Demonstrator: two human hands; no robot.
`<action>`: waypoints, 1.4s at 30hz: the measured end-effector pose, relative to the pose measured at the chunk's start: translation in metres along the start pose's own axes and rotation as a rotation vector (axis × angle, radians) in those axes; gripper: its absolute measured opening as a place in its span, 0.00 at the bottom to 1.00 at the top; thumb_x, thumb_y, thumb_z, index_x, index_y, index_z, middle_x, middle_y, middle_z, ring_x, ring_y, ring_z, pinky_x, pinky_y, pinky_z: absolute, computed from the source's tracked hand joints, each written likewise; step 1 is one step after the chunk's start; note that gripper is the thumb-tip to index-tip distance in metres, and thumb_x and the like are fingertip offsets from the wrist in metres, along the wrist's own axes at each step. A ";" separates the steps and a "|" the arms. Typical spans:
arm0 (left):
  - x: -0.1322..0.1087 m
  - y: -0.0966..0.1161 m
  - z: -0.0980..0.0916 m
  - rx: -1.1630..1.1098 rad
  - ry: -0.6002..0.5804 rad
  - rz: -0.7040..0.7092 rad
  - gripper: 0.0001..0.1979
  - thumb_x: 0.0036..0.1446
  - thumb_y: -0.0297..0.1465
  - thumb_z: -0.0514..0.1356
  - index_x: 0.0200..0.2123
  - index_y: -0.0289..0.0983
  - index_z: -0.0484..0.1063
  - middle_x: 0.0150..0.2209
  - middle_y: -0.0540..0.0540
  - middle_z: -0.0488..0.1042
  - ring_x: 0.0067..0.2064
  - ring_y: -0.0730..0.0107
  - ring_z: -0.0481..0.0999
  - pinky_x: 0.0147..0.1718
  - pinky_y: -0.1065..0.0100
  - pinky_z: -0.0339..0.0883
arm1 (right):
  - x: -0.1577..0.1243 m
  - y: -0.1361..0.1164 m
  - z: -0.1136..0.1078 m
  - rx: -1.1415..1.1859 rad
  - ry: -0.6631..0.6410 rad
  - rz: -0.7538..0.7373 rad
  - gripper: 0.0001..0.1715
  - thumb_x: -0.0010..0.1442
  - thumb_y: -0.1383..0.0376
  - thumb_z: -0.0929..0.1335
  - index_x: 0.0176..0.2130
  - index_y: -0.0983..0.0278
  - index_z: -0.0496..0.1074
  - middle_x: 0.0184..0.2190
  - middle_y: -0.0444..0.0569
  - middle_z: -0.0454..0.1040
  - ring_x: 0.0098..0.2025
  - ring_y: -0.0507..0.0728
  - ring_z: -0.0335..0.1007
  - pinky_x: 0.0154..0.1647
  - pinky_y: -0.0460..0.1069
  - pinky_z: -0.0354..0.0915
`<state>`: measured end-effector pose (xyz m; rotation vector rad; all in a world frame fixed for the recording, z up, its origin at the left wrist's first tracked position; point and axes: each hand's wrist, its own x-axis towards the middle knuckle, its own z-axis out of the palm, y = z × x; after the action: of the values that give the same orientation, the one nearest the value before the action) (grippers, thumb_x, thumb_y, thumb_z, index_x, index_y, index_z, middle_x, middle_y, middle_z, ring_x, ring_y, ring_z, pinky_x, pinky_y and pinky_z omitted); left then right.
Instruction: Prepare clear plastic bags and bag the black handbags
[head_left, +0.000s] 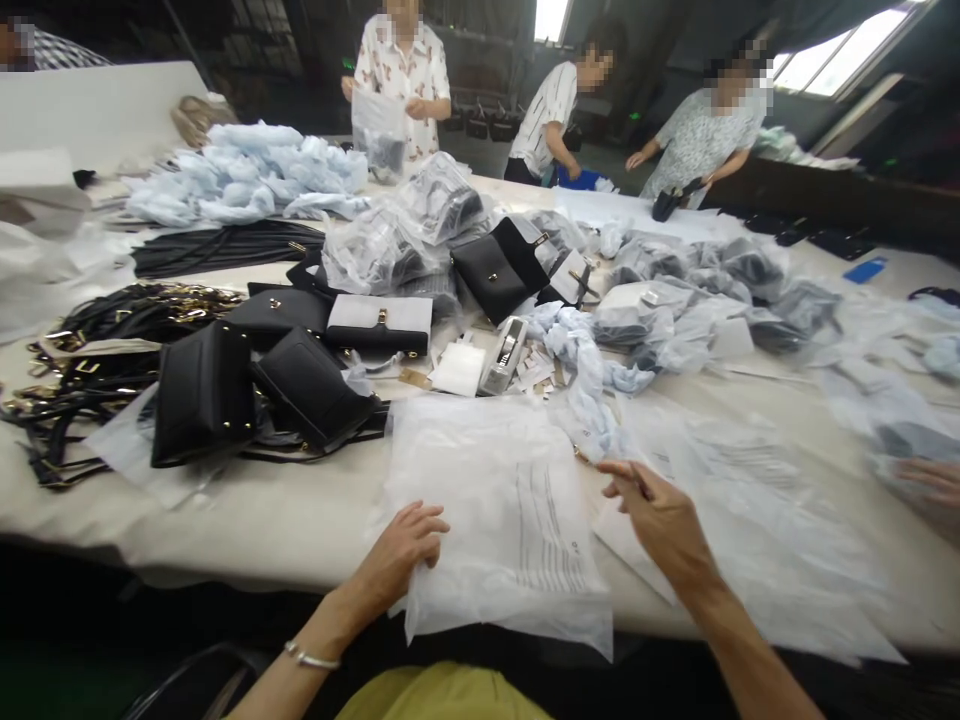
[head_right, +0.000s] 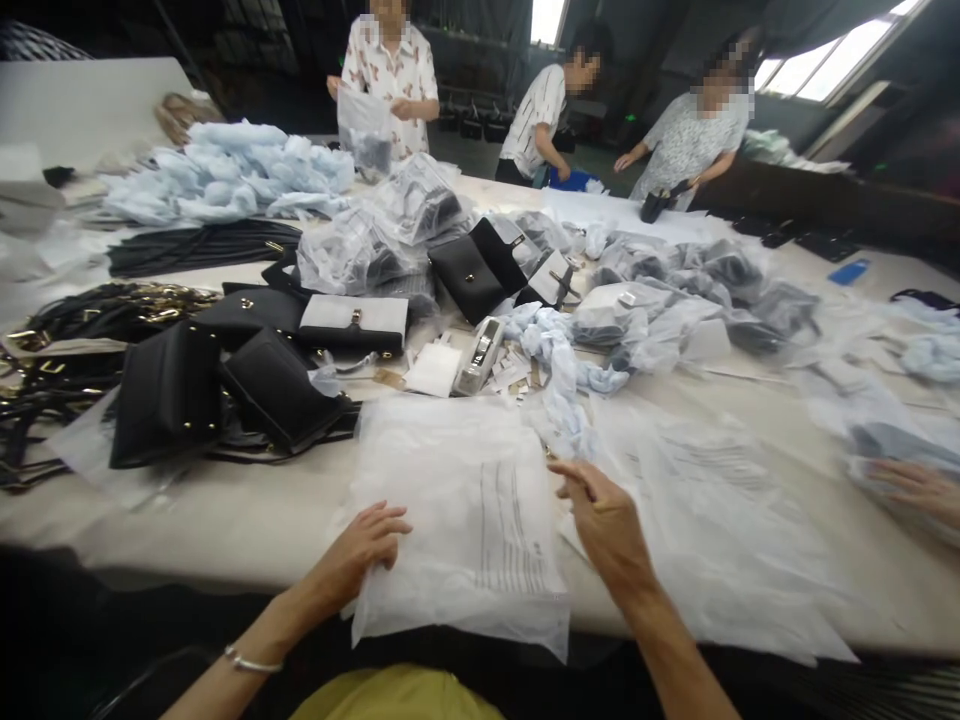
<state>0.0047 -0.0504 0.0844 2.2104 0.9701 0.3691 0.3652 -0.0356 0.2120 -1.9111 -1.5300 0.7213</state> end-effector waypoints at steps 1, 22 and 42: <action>0.001 -0.001 0.004 0.017 0.004 0.001 0.14 0.58 0.21 0.49 0.30 0.40 0.72 0.52 0.46 0.76 0.62 0.61 0.66 0.65 0.52 0.53 | 0.001 -0.005 0.022 0.058 0.021 -0.106 0.19 0.66 0.55 0.61 0.46 0.60 0.76 0.39 0.51 0.80 0.37 0.57 0.76 0.39 0.52 0.72; 0.131 -0.005 0.044 0.452 0.243 -0.276 0.30 0.63 0.40 0.55 0.67 0.43 0.54 0.69 0.40 0.54 0.69 0.49 0.52 0.66 0.39 0.47 | 0.051 0.105 0.192 -0.419 0.151 -0.396 0.36 0.60 0.74 0.58 0.65 0.57 0.57 0.64 0.49 0.64 0.68 0.62 0.53 0.66 0.62 0.52; 0.075 -0.019 0.081 0.761 0.393 -0.185 0.34 0.59 0.39 0.58 0.67 0.43 0.53 0.68 0.41 0.56 0.67 0.50 0.59 0.64 0.43 0.52 | 0.138 0.027 0.126 0.291 0.256 0.191 0.25 0.65 0.55 0.57 0.52 0.65 0.69 0.36 0.49 0.79 0.28 0.55 0.73 0.37 0.53 0.71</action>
<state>0.0856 -0.0251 0.0109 2.7331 1.7391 0.3997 0.3193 0.1081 0.0987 -1.8590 -1.0368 0.7060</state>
